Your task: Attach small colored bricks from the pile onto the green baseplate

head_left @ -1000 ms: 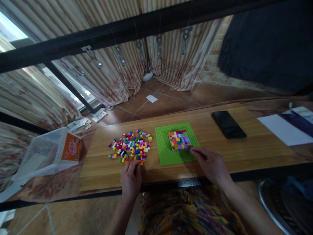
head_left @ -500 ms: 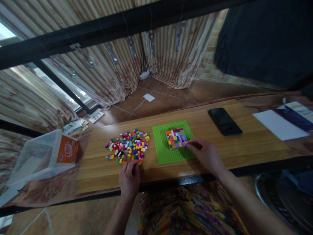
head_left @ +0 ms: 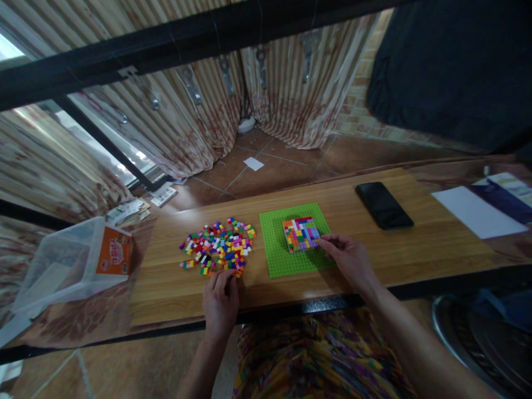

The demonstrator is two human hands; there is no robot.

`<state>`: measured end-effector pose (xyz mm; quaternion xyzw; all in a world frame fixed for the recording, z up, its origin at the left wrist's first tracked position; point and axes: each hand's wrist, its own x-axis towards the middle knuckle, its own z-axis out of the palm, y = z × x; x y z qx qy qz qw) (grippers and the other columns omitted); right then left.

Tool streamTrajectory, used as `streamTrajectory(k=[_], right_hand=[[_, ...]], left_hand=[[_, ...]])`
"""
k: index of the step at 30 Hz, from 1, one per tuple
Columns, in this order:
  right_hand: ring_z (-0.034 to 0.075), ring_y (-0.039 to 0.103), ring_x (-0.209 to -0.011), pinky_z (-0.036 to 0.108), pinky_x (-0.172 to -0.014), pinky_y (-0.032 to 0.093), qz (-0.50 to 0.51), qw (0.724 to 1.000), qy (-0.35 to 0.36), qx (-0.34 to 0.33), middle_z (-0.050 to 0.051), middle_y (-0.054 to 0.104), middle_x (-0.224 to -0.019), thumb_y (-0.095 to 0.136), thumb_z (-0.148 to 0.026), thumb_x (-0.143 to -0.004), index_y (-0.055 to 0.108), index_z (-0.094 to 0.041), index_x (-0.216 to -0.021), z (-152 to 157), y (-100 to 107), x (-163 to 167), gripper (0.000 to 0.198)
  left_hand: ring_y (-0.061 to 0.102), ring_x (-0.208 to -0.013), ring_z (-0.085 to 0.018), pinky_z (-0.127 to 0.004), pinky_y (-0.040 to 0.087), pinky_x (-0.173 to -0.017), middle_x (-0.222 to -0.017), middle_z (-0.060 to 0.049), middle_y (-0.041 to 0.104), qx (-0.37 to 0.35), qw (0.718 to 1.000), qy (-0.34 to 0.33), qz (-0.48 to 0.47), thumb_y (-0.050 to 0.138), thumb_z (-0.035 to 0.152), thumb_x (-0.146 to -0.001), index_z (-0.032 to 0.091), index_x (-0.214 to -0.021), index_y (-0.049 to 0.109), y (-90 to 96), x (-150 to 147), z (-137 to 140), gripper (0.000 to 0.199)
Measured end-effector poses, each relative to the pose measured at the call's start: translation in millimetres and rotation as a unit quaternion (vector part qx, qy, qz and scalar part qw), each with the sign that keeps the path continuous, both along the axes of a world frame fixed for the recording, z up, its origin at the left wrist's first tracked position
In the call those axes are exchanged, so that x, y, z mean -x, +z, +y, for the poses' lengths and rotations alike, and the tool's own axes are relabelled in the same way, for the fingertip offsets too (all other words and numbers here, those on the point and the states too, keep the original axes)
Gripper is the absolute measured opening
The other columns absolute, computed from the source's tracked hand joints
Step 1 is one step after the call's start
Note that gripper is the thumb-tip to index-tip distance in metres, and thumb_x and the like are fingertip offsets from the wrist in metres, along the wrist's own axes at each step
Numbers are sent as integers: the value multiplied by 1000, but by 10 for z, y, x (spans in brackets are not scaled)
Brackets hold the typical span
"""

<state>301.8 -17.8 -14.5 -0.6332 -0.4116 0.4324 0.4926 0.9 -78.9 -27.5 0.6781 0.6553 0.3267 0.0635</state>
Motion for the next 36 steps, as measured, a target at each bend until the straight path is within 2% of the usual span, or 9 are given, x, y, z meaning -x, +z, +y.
streamTrajectory(k=[11, 15, 22, 27, 32, 36], right_hand=[[9, 50, -44, 21, -39, 38, 29, 999, 3, 31, 0, 62, -56, 78, -55, -56, 68, -16, -75, 44, 61, 37, 45], [8, 50, -45, 21, -42, 40, 61, 997, 6, 44, 0, 63, -58, 81, -52, -54, 68, -16, -75, 37, 59, 11, 43], [9, 53, -53, 22, -51, 45, 115, 993, -34, 0, 0, 63, -65, 77, -52, -63, 67, -18, -77, -75, 26, -90, 38], [11, 53, -54, 23, -51, 45, 43, 998, -51, -12, 0, 62, -65, 74, -54, -65, 68, -18, -78, -116, 78, -150, 38], [15, 58, -58, 26, -55, 49, -45, 997, -59, -17, 2, 66, -68, 69, -53, -70, 69, -19, -80, -142, 71, -215, 36], [16, 60, -59, 28, -56, 49, -95, 994, -47, -25, 3, 67, -70, 65, -51, -75, 69, -19, -82, -178, -9, -236, 33]], left_hand=[[62, -90, -21, -36, 50, -82, -94, -7, 66, 8, 1000, 1, -10, 49, 23, -89, 19, -97, 64, -31, 9, -2, 17], [63, -91, -22, -37, 50, -83, -95, -8, 66, 2, 1000, 13, -23, 48, 25, -90, 18, -99, 64, -31, 25, -13, 20], [63, -88, -20, -34, 51, -81, -93, -7, 66, 19, 995, 34, -95, 49, 28, -90, 18, -97, 64, 70, -87, -36, 20], [63, -86, -18, -30, 51, -79, -91, -6, 67, 52, 980, 0, -191, 52, 28, -89, 18, -97, 65, 182, -364, 49, 19], [62, -80, -15, -27, 51, -75, -87, -5, 67, 115, 938, -38, -325, 54, 25, -86, 17, -95, 64, 205, -658, 181, 16], [62, -82, -15, -27, 50, -77, -91, -6, 67, 122, 926, -54, -354, 55, 23, -85, 17, -96, 63, 216, -780, 251, 15]])
